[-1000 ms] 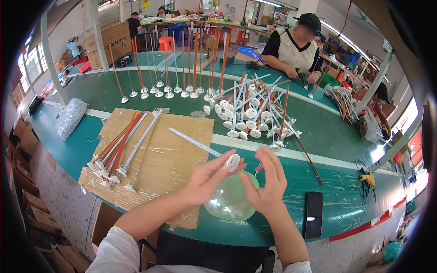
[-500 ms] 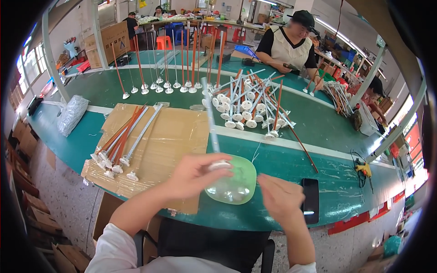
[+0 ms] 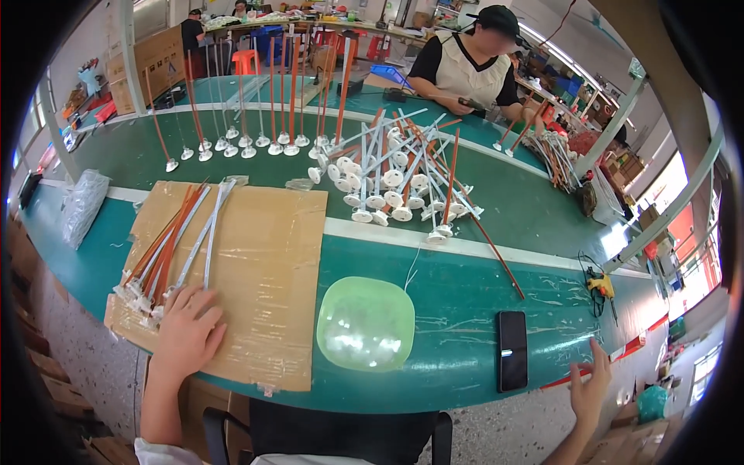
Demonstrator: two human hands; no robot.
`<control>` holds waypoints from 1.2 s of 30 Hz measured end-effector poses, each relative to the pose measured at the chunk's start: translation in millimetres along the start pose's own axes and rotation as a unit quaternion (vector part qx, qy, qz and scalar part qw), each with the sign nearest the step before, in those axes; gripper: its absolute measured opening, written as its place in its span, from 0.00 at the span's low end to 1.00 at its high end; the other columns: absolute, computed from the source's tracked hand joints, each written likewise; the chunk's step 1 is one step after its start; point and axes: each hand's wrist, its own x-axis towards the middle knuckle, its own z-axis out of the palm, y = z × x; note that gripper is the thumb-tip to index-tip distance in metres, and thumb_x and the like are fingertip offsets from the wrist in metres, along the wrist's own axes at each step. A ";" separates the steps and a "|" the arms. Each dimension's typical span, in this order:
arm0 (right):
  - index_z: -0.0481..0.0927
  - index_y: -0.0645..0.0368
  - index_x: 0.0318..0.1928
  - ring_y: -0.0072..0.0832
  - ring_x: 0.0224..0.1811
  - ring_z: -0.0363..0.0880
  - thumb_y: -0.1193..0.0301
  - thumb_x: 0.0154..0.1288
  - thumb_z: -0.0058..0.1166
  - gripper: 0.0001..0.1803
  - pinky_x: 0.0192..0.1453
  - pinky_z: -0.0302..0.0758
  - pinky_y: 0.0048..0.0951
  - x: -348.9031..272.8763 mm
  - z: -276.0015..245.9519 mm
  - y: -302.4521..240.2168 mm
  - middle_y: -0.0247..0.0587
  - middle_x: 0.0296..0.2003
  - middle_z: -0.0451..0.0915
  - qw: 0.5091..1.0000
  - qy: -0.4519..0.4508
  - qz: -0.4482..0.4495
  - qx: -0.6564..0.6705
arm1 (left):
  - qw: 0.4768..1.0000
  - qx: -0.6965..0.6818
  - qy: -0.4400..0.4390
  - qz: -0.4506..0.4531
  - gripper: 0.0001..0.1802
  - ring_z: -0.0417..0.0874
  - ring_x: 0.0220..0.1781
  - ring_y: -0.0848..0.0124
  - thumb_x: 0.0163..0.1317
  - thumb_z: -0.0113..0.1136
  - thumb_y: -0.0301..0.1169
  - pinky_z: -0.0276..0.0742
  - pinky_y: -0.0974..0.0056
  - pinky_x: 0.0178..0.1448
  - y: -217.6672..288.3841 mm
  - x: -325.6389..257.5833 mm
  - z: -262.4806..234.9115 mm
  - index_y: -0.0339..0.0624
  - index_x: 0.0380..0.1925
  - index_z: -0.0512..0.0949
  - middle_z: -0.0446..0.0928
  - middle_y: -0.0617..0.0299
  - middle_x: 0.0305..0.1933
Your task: Assembling LED light strips by inserting them into white plastic bases and organizing the components on a factory workbench.
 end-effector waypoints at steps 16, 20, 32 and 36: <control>0.85 0.65 0.25 0.39 0.31 0.86 0.62 0.49 0.70 0.16 0.39 0.82 0.39 245.2 285.7 -184.9 0.49 0.28 0.85 0.981 -0.180 0.006 0.065 | 0.975 0.011 0.185 0.125 0.18 0.78 0.54 0.50 0.42 0.71 0.32 0.74 0.44 0.55 11.4 9.7 -12.1 0.41 0.35 0.78 0.77 0.50 0.52; 0.84 0.63 0.26 0.18 0.22 0.75 0.67 0.55 0.73 0.13 0.26 0.72 0.20 204.8 233.7 -178.9 0.32 0.23 0.80 0.866 -0.296 0.173 0.363 | 0.970 -0.121 0.120 0.175 0.14 0.83 0.44 0.61 0.48 0.71 0.32 0.78 0.54 0.49 45.9 34.6 -14.1 0.46 0.36 0.81 0.81 0.60 0.42; 0.82 0.62 0.38 0.20 0.30 0.80 0.73 0.69 0.60 0.05 0.36 0.78 0.20 85.3 205.4 -255.1 0.35 0.30 0.82 0.599 -0.377 0.222 0.671 | 0.863 -0.451 -0.004 0.229 0.25 0.85 0.42 0.50 0.59 0.68 0.32 0.81 0.55 0.45 128.2 133.8 45.7 0.40 0.56 0.76 0.83 0.50 0.43; 0.82 0.63 0.41 0.28 0.33 0.84 0.74 0.66 0.62 0.06 0.39 0.80 0.25 69.8 208.2 -264.8 0.39 0.32 0.84 0.686 -0.207 0.149 0.681 | 0.871 -0.464 0.010 0.159 0.20 0.87 0.38 0.56 0.60 0.67 0.28 0.82 0.61 0.42 113.7 127.4 50.5 0.39 0.53 0.79 0.85 0.52 0.38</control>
